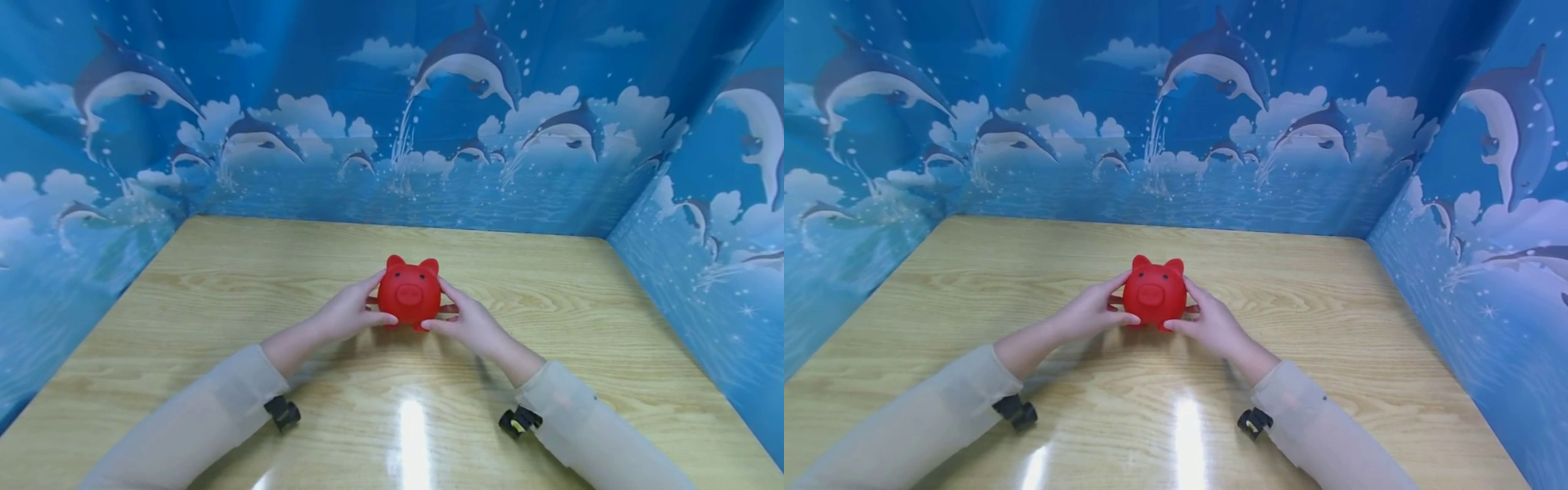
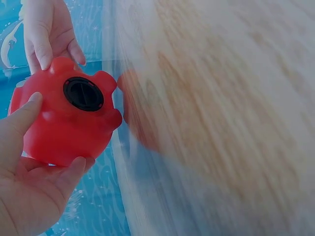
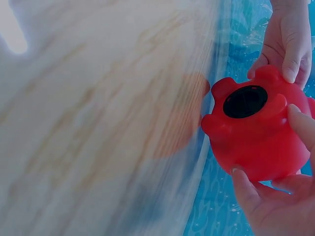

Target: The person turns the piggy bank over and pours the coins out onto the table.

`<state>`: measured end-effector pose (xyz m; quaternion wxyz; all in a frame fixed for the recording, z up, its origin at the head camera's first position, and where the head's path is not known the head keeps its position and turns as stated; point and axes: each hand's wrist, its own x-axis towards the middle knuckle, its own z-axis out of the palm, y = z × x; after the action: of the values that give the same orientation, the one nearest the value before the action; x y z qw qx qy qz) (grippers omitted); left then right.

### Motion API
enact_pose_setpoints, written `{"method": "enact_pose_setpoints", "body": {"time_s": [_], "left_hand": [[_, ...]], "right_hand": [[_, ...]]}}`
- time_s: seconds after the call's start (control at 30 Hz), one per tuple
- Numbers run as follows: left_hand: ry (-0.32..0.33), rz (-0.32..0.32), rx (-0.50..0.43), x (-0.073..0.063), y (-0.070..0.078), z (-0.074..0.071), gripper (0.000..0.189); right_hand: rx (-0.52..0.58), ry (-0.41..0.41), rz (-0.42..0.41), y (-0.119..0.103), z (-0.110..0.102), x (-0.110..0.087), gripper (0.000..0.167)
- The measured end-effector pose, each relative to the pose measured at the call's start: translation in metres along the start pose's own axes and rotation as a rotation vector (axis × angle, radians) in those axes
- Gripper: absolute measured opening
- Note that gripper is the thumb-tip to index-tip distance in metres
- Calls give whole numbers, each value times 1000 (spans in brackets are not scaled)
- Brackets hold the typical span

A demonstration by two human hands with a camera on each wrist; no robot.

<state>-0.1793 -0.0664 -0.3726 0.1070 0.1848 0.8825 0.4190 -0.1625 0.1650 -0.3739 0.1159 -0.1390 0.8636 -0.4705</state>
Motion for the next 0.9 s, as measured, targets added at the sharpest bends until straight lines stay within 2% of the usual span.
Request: {"method": "enact_pose_setpoints", "body": {"time_s": [0.5,0.9], "left_hand": [[-1,-10,-23,0,-2,0,87],[10,-61,-75,-1,-1,-2,84]], "right_hand": [[19,-7,15,-3,0,-1,84],[63,-16,20,-5,0,0,84]]}}
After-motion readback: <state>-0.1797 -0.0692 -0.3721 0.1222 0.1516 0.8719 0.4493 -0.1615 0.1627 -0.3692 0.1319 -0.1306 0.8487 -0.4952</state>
